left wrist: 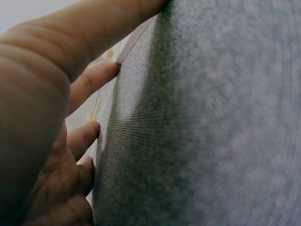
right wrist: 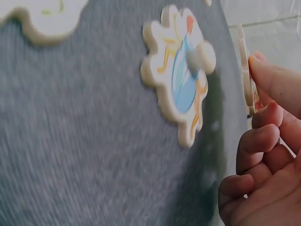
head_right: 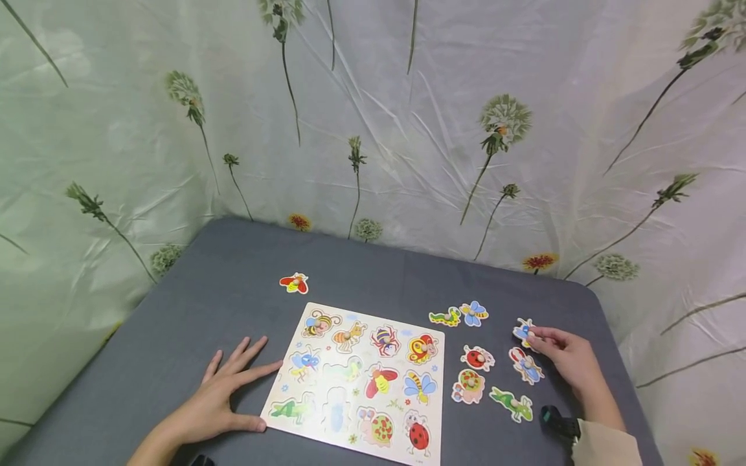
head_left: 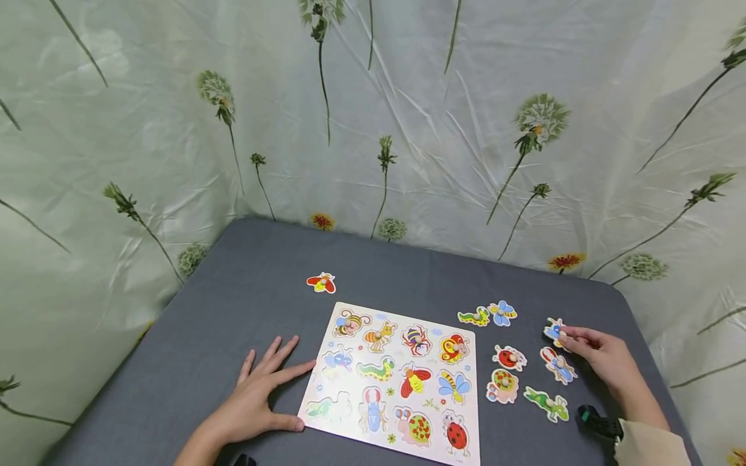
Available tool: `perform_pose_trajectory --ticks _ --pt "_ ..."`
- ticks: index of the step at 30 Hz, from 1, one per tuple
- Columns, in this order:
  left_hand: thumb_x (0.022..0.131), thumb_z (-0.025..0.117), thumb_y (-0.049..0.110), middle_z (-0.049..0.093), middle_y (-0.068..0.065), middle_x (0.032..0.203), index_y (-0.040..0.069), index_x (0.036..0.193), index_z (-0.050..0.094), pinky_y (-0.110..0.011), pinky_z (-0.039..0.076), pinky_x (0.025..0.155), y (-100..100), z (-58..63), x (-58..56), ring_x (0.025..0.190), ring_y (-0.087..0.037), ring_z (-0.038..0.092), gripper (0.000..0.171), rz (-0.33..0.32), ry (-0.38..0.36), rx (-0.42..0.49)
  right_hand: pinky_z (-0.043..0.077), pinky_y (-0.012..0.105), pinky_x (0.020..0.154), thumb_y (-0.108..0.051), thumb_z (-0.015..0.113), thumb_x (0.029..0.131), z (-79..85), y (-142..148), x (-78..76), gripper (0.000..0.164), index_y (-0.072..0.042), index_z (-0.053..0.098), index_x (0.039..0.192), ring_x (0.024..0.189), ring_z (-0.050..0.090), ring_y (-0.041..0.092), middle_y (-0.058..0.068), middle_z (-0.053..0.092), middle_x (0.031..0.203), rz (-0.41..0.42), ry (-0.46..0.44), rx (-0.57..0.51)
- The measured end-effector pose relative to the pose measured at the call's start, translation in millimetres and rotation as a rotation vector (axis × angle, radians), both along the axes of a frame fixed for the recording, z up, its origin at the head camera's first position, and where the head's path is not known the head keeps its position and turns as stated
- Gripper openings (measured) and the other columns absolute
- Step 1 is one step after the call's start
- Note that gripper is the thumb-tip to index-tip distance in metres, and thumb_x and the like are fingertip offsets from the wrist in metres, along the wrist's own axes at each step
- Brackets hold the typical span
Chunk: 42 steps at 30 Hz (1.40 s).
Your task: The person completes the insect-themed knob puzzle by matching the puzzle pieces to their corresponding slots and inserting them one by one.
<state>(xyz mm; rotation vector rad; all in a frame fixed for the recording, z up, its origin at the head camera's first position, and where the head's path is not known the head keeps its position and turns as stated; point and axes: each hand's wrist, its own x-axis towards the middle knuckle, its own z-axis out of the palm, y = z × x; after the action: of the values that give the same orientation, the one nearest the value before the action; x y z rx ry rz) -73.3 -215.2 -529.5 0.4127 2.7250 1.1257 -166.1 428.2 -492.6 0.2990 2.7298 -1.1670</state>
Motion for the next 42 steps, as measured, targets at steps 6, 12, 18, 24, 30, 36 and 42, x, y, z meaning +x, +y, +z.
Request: perform_pose_trajectory --ticks 6,12,18,24,30,36,42 --pt "0.063 0.092 0.07 0.027 -0.006 0.179 0.048 0.151 0.059 -0.075 -0.007 0.124 0 1.0 0.5 0.166 -0.05 0.01 0.097 0.001 0.009 -0.004 0.045 0.021 0.07 -0.043 0.072 0.103 11.8 -19 4.5 0.064 0.008 0.065 0.139 0.083 0.053 -0.006 -0.028 0.066 0.091 0.013 0.017 -0.011" --pt "0.063 0.092 0.07 0.029 -0.007 0.179 0.047 0.151 0.06 -0.078 -0.005 0.122 0 3.0 1.1 0.166 -0.051 0.012 0.096 0.0 0.017 -0.012 0.047 0.026 0.067 -0.044 0.073 0.102 22.2 -44 8.8 0.062 0.004 0.067 0.14 0.08 0.052 0.004 -0.018 0.064 0.089 0.039 0.012 -0.014" --pt "0.063 0.092 0.071 0.029 -0.006 0.179 0.047 0.151 0.06 -0.079 -0.003 0.122 0 3.0 1.3 0.165 -0.051 0.013 0.096 0.006 0.023 -0.024 0.044 0.032 0.059 -0.04 0.075 0.102 30.8 -75 15.3 0.056 0.004 0.069 0.136 0.071 0.051 0.014 -0.007 0.058 0.083 0.049 0.029 -0.054" --pt "0.063 0.091 0.072 0.029 -0.006 0.179 0.048 0.151 0.06 -0.079 -0.003 0.122 0 1.5 1.8 0.166 -0.05 0.014 0.097 0.008 0.029 -0.033 0.039 0.03 0.056 -0.033 0.077 0.101 33.5 -106 19.9 0.047 0.003 0.073 0.131 0.07 0.047 0.009 -0.006 0.058 0.084 0.071 0.05 -0.084" --pt "0.063 0.091 0.072 0.03 -0.006 0.179 0.048 0.15 0.06 -0.079 -0.002 0.122 1 1.6 2.1 0.166 -0.05 0.014 0.096 0.005 0.032 -0.035 0.041 0.028 0.057 -0.029 0.08 0.098 30.7 -136 25.6 0.041 0.0 0.075 0.128 0.069 0.048 0.009 -0.004 0.057 0.082 0.079 0.026 -0.151" --pt "0.063 0.091 0.072 0.03 -0.006 0.179 0.048 0.15 0.06 -0.079 -0.002 0.122 1 0.2 2.1 0.166 -0.049 0.014 0.096 0.005 0.04 -0.038 0.041 0.024 0.059 -0.024 0.083 0.096 29.5 -165 29.1 0.034 -0.001 0.079 0.121 0.068 0.047 0.008 -0.003 0.054 0.077 0.093 0.031 -0.203" --pt "0.062 0.092 0.071 0.03 -0.005 0.178 0.047 0.15 0.061 -0.078 -0.002 0.122 0 -1.2 2.5 0.165 -0.049 0.015 0.096 0.011 0.045 -0.036 0.037 0.023 0.058 -0.022 0.085 0.094 28.7 -192 31.7 0.031 -0.002 0.08 0.116 0.067 0.045 0.009 -0.002 0.054 0.076 0.104 0.018 -0.242"
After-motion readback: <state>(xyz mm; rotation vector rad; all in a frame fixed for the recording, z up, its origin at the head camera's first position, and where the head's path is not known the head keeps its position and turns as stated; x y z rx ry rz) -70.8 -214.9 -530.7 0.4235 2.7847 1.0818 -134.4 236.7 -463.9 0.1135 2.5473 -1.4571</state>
